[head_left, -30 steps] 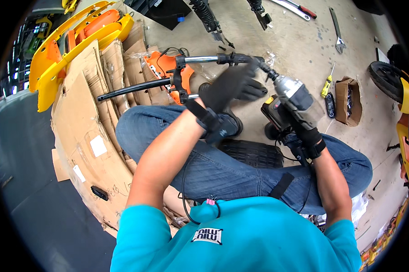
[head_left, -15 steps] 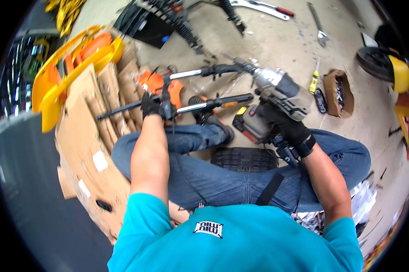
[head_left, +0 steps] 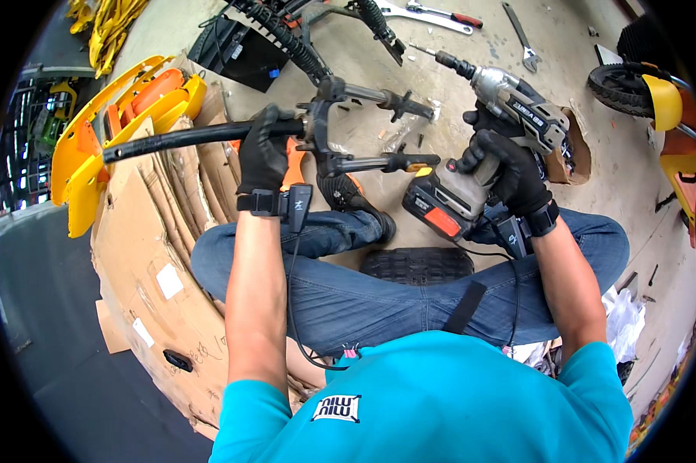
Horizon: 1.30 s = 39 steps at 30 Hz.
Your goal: The person uses a power impact wrench to loosen and remove bolts from a motorcycle front fork assembly, then manually removes internal components and examines a small piece before reassembling the unit.
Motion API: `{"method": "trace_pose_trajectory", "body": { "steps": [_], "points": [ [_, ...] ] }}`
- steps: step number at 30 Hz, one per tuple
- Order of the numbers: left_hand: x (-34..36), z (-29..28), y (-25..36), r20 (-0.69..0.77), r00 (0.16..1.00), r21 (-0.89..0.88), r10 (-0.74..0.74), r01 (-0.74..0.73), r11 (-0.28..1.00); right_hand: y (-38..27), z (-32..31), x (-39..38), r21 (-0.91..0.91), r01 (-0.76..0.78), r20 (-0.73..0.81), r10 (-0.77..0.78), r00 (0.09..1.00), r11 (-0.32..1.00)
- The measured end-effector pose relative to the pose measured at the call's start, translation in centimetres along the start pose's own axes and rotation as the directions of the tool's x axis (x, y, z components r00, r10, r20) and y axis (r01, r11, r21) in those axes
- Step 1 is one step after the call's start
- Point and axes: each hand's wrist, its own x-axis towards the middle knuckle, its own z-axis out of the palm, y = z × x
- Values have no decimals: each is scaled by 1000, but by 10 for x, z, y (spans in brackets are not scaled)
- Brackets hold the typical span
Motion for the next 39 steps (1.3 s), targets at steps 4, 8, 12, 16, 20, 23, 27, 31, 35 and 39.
{"method": "trace_pose_trajectory", "body": {
  "steps": [4, 8, 12, 16, 20, 23, 27, 31, 35, 39],
  "points": [
    [-2, 47, 9, 16, 994, 299, 113, -112, 948, 6, 5, -13, -42, -6, -2, 6, 1000, 999],
    [-34, 99, 20, 26, 987, 523, 159, -149, 839, 19, -11, -30, -54, -91, 2, 92, 996, 994],
    [-70, 126, 28, 39, 946, 625, 321, -274, 731, 27, -11, -29, 51, -139, 151, 130, 980, 989],
    [-74, 112, 25, 70, 942, 682, 329, -286, 673, 44, -14, -17, 64, -202, 116, 194, 974, 977],
    [-72, 114, 18, 199, 958, 615, 207, -286, 734, 47, -19, -19, 203, -259, 141, 234, 962, 944],
    [-71, 123, 6, 133, 985, 615, 113, -171, 770, 46, -18, -17, 197, -254, 126, 232, 964, 947],
    [-65, 88, -1, 172, 984, 758, -43, -104, 644, 40, -17, -16, 182, -260, 135, 238, 962, 948],
    [-62, 83, -6, 101, 989, 664, -112, 17, 748, 42, -19, -17, 29, -261, 23, 260, 965, 965],
    [-68, 109, -7, 84, 990, 631, -112, 34, 775, 40, -20, -18, 127, -298, 53, 293, 955, 946],
    [-64, 77, 3, 220, 953, 744, -210, -24, 667, 43, -21, -16, 145, -310, 67, 303, 950, 940]
  ]
}}
